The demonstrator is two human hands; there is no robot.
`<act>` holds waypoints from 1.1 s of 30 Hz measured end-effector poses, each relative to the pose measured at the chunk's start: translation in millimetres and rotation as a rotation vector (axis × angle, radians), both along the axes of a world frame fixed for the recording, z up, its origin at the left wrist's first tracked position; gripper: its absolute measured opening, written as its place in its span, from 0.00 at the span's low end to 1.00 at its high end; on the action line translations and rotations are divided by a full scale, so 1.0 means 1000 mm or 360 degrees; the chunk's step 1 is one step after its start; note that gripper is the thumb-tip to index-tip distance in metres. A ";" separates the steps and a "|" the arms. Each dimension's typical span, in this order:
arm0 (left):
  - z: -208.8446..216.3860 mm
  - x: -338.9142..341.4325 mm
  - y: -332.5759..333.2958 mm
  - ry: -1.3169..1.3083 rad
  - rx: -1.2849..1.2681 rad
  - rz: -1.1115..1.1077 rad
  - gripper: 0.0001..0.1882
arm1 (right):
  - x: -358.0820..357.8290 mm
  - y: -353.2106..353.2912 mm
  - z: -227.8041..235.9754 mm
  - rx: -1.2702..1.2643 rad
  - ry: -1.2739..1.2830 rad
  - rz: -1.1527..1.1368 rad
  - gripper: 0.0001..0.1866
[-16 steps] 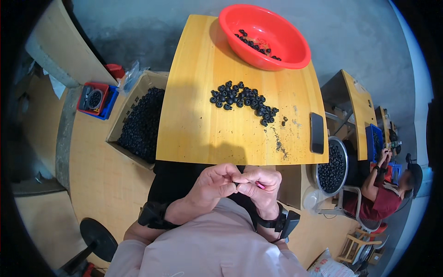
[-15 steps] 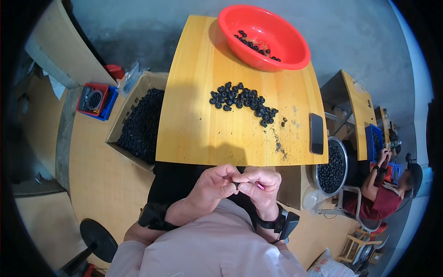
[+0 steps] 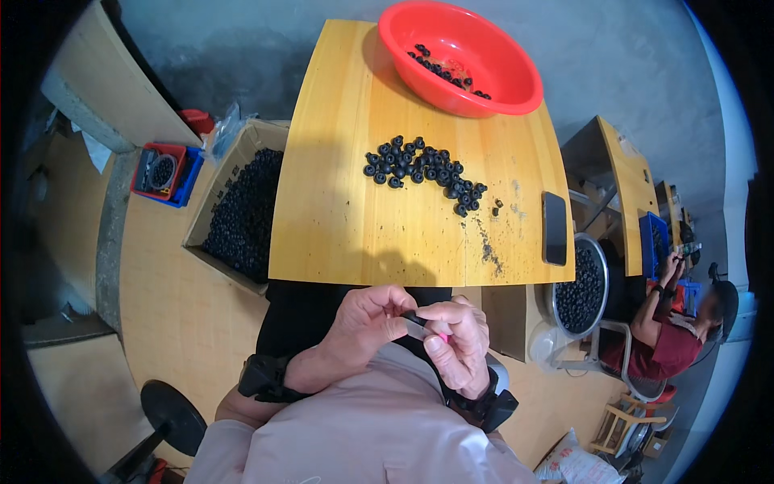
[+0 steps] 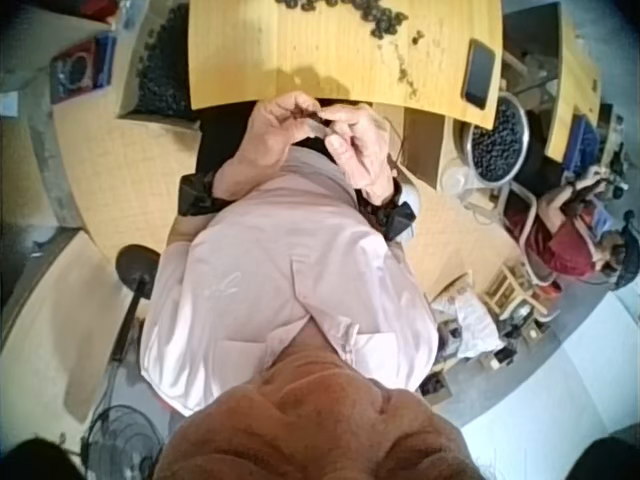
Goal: The person is manually inspecting and processing small black plastic/rubber components, possibly seals or grommets.
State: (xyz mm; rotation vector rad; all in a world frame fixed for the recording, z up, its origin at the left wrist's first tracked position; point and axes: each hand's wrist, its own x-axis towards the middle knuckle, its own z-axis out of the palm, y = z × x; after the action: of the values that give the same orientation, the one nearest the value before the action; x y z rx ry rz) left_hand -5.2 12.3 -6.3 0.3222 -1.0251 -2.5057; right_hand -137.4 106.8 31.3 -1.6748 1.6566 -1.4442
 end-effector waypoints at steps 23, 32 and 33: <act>0.009 0.011 -0.004 0.0018 0.0100 -0.0165 0.04 | -0.021 -0.007 -0.027 0.0145 -0.0981 -0.0368 0.11; 0.006 0.010 -0.009 0.0019 0.0102 -0.0172 0.05 | 0.006 -0.005 -0.002 0.0068 -0.1075 0.0310 0.16; 0.007 0.010 -0.008 0.0017 0.0121 -0.0184 0.04 | 0.011 -0.008 -0.001 0.0099 -0.0944 0.0249 0.12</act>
State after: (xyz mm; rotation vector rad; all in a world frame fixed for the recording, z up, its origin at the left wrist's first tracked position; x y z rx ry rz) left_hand 4.8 3.9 0.4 0.2790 -0.9714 -2.6517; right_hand -126.7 98.7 30.6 -1.1513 1.1996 -1.5883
